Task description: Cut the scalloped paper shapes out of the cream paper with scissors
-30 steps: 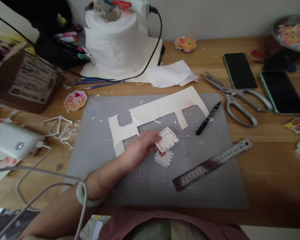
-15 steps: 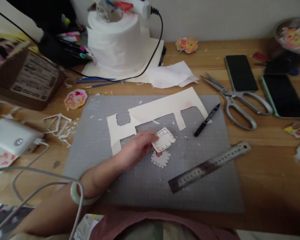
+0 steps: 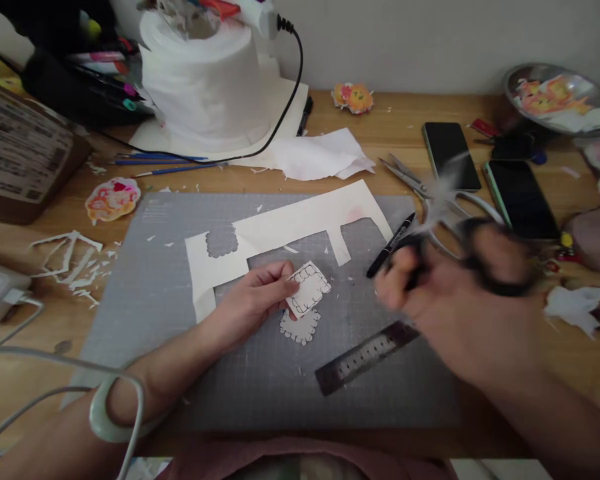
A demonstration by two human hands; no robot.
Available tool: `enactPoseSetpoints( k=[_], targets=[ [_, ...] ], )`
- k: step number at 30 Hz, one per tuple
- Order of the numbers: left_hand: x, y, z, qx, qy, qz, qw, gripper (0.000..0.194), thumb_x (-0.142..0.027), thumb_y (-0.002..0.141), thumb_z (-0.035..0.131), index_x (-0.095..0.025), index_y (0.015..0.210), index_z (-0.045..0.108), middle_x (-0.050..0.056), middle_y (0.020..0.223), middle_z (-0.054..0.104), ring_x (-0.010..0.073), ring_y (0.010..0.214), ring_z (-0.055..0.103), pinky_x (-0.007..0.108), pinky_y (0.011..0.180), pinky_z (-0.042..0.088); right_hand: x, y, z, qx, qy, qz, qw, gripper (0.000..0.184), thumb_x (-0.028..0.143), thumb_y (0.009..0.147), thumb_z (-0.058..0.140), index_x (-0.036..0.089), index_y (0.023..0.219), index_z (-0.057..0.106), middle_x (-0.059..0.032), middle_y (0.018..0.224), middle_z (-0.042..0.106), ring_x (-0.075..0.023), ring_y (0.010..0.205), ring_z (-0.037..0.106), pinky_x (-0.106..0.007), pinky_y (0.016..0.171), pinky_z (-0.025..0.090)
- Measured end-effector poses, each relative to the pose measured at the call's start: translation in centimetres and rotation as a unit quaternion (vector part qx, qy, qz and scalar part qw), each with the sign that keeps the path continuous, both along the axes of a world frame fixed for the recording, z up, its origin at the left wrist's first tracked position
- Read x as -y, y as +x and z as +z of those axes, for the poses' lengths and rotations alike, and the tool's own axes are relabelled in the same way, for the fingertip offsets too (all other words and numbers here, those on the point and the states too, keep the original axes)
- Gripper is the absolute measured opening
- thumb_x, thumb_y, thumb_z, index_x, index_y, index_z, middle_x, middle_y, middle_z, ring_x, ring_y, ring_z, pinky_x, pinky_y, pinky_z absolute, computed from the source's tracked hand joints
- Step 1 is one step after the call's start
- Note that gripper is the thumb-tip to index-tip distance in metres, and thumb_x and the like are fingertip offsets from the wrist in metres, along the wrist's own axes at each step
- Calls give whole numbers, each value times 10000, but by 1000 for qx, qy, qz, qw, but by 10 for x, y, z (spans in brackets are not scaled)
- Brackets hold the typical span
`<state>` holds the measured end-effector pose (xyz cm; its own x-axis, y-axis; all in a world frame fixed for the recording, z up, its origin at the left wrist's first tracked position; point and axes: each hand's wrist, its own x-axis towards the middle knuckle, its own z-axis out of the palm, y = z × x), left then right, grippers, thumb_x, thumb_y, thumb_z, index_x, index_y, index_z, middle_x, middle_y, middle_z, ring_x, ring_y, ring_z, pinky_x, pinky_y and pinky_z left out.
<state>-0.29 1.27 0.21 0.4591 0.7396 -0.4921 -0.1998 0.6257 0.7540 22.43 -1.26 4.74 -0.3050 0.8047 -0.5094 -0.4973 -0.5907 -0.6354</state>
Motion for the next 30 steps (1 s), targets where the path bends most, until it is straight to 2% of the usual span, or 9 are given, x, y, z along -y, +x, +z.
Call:
enactPoseSetpoints(
  k=[2, 4, 7, 10, 16, 19, 22, 30],
  targets=[
    [0, 0, -1, 1, 7, 4, 1000, 318, -255, 721, 705, -184, 585, 427, -29, 547, 554, 101, 502, 507, 196, 486, 436, 1, -8, -15, -54, -65, 65, 994, 618, 743, 811, 369, 164, 718, 561, -25, 555, 577, -158, 549, 555, -279, 558, 426],
    [-1, 0, -1, 5, 10, 7, 1000, 301, -242, 736, 696, -185, 605, 431, -38, 557, 537, 95, 505, 497, 191, 489, 435, 4, -13, -30, -102, -110, 151, 977, 694, 796, 783, 290, 153, 703, 539, -23, 492, 552, -158, 492, 531, -265, 504, 378],
    [-2, 0, 0, 18, 3, 5, 1000, 243, -231, 767, 657, -184, 636, 458, -32, 595, 551, 102, 518, 514, 207, 506, 452, 8, -15, -47, -122, -76, 237, 961, 766, 842, 748, 231, 143, 743, 543, -53, 560, 612, -157, 492, 544, -260, 495, 378],
    [-2, 0, 1, 13, -1, 9, 1000, 191, -244, 786, 625, -172, 656, 505, -9, 638, 577, 114, 546, 532, 221, 522, 463, 12, -13, -55, -129, -39, 291, 947, 761, 853, 727, 266, 141, 747, 534, -34, 546, 600, -135, 447, 515, -252, 498, 362],
    [-2, -2, -3, 8, 8, 0, 1000, 167, -276, 786, 594, -128, 721, 633, 20, 633, 589, 122, 538, 533, 220, 516, 450, 14, -14, -56, -106, 6, 331, 938, 688, 825, 742, 366, 152, 730, 513, 23, 488, 524, -96, 388, 426, -257, 521, 338],
    [-2, -2, -5, 9, 9, -10, 1000, 207, -297, 780, 583, -113, 790, 678, 30, 605, 600, 131, 536, 524, 221, 507, 435, 13, -14, -54, -94, -6, 335, 938, 674, 822, 739, 386, 160, 735, 510, 24, 486, 519, -106, 401, 444, -267, 536, 361],
    [-2, -2, -6, 7, 16, -14, 1000, 223, -311, 771, 580, -117, 766, 689, 34, 579, 602, 137, 535, 519, 226, 510, 424, 12, -14, -55, -94, -9, 335, 937, 673, 825, 730, 398, 161, 725, 507, 29, 494, 509, -102, 403, 449, -265, 542, 365],
    [-4, 0, 6, -3, 7, -31, 999, 236, -283, 748, 528, -121, 690, 689, 51, 625, 618, 152, 582, 529, 248, 579, 435, 14, -13, -58, -94, 0, 344, 934, 656, 801, 763, 373, 158, 727, 498, 13, 505, 519, -108, 431, 433, -271, 540, 339]
  ],
)
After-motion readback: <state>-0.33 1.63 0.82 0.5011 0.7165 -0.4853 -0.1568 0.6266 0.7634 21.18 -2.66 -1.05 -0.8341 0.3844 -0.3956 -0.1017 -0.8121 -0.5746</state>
